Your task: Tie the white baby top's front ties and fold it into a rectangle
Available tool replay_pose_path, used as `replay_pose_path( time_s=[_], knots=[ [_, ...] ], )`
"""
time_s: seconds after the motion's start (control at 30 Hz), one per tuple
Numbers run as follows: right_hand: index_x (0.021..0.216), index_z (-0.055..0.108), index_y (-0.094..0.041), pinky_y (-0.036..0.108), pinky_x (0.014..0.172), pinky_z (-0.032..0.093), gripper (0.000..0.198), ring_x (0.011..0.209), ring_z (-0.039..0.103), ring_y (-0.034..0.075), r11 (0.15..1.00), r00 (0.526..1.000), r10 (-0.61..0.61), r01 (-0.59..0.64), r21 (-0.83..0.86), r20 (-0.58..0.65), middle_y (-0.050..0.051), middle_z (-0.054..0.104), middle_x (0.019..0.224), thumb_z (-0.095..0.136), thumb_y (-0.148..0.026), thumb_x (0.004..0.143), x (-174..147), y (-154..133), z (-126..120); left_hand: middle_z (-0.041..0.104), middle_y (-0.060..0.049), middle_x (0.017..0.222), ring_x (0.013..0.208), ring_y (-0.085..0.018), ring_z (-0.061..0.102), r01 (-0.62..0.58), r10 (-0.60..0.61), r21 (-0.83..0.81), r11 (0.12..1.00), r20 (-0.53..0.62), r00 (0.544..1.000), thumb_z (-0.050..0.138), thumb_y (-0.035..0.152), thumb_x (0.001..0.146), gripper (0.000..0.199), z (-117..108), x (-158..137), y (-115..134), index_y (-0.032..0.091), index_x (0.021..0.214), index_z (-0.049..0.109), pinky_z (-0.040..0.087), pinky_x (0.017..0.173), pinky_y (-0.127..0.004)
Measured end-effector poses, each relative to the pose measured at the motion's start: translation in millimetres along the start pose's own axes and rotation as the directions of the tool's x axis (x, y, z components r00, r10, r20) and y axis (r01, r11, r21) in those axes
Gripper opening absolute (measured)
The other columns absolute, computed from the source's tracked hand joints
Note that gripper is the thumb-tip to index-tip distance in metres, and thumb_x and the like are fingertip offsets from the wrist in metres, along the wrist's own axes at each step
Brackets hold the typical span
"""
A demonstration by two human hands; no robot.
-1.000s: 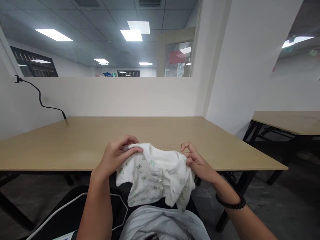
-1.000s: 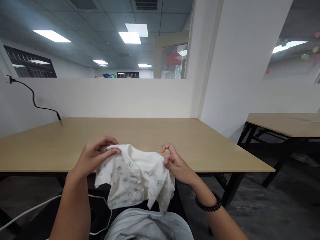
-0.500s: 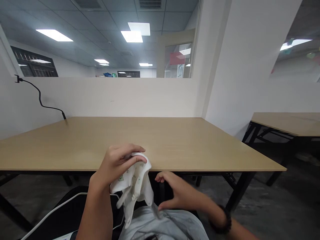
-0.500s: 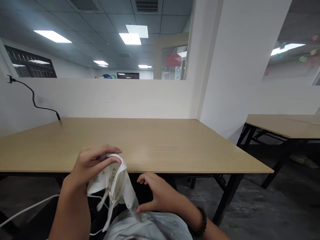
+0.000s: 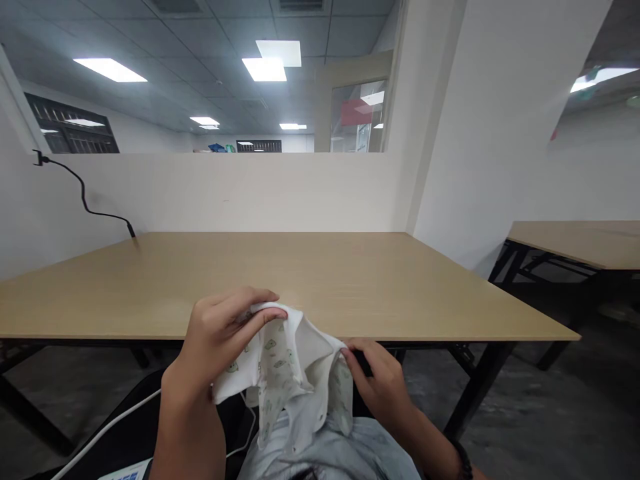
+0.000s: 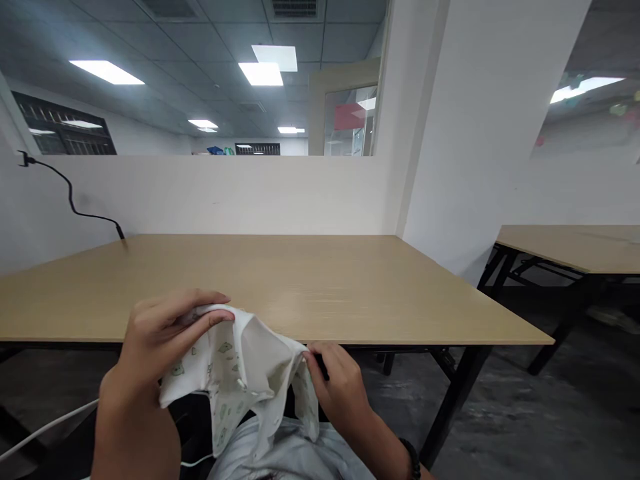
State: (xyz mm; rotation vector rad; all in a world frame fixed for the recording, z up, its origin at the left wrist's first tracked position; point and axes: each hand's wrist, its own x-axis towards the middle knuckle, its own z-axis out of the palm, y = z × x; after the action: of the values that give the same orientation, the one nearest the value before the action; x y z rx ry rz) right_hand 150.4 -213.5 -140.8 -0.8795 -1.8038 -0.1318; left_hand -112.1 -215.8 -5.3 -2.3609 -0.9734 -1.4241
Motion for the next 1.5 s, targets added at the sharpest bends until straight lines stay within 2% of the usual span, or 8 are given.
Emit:
replay_pose_path(
  time_s=[0.2,0.4,0.6,0.73,0.83,1.17,1.33,1.5],
  knots=[
    [0.105,0.06,-0.021,0.036,0.077,0.052,0.019,0.085,0.066,0.024,0.975,0.991,0.103,-0.119,-0.189,-0.09,0.011,0.07,0.092,0.042,-0.025,0.099,33.3,0.4,-27.5,0.072,-0.004,0.084,0.067,-0.016,0.066,0.052,-0.064,0.089,0.995,0.131,0.989,0.065,0.055,0.084,0.036,10.3,1.6,1.5,0.02,0.093,0.069,0.047,0.058,-0.023],
    [0.113,0.062,-0.024,0.036,0.067,0.047,0.031,0.08,0.063,0.027,0.923,0.98,0.149,-0.092,-0.373,0.128,0.012,0.066,0.088,0.034,-0.032,0.1,61.7,-4.0,-62.4,0.068,-0.002,0.076,0.059,-0.014,0.058,0.062,-0.098,0.121,0.991,0.316,0.944,0.067,0.059,0.078,0.038,4.7,6.0,-4.4,0.021,0.083,0.069,0.039,0.052,-0.022],
    [0.106,0.064,-0.028,0.027,0.056,0.038,0.031,0.065,0.059,0.02,0.995,0.779,0.086,-0.041,-0.087,0.621,0.003,0.066,0.079,0.064,-0.052,0.086,87.2,-19.5,-117.3,0.064,-0.003,0.064,0.056,-0.015,0.058,0.046,0.039,-0.177,0.983,0.446,0.894,0.069,0.06,0.076,0.04,-12.4,1.1,-10.6,0.02,0.076,0.069,0.04,0.051,-0.023],
    [0.089,0.066,-0.025,0.026,0.048,0.032,0.023,0.052,0.049,0.015,0.982,0.711,0.087,-0.179,0.061,0.698,0.0,0.059,0.064,0.065,-0.049,0.087,84.9,-28.5,-149.7,0.058,-0.003,0.053,0.047,-0.015,0.054,-0.013,0.22,-0.408,0.913,0.465,0.858,0.059,0.053,0.088,0.038,-24.2,-7.8,-6.9,0.02,0.072,0.068,0.041,0.048,-0.025],
    [0.067,0.057,-0.023,0.027,0.046,0.027,0.034,0.047,0.04,0.013,0.98,0.709,0.109,-0.193,0.044,0.697,-0.002,0.045,0.053,0.06,-0.046,0.091,77.2,-27.6,-159.3,0.057,-0.002,0.053,0.045,-0.013,0.052,0.005,0.135,-0.31,0.951,0.43,0.893,0.052,0.044,0.093,0.036,-26.6,-9.2,-4.1,0.021,0.071,0.067,0.04,0.048,-0.024],
    [0.062,0.047,-0.02,0.025,0.052,0.027,0.046,0.056,0.04,0.012,0.98,0.819,0.197,-0.175,-0.091,0.539,-0.003,0.044,0.059,0.058,-0.057,0.087,175.2,54.1,-81.2,0.063,-0.004,0.064,0.06,-0.018,0.058,0.238,-0.347,0.278,0.931,0.466,0.814,0.043,0.056,0.093,0.05,46.4,64.3,-83.1,0.017,0.069,0.063,0.037,0.054,-0.026],
    [0.105,0.06,-0.016,0.028,0.071,0.039,0.029,0.094,0.058,0.023,0.775,0.852,0.483,-0.308,-0.551,0.203,0.011,0.066,0.104,0.066,-0.036,0.086,209.3,117.2,-13.9,0.056,-0.022,0.131,0.121,-0.035,0.051,0.326,-0.567,0.582,0.745,0.295,0.769,0.049,0.053,0.09,0.055,120.1,73.7,-151.5,0.012,0.127,0.055,0.039,0.097,-0.041],
    [0.121,0.055,-0.012,0.032,0.077,0.042,0.05,0.107,0.059,0.03,0.636,0.63,0.702,-0.345,-0.691,0.332,0.018,0.063,0.116,0.07,-0.039,0.081,162.0,149.3,7.1,0.035,-0.024,0.15,0.141,-0.037,0.03,0.337,-0.696,0.613,0.715,0.582,0.419,0.033,0.059,0.093,0.072,155.9,12.9,-185.9,0.011,0.146,0.036,0.03,0.108,-0.05]
  ],
)
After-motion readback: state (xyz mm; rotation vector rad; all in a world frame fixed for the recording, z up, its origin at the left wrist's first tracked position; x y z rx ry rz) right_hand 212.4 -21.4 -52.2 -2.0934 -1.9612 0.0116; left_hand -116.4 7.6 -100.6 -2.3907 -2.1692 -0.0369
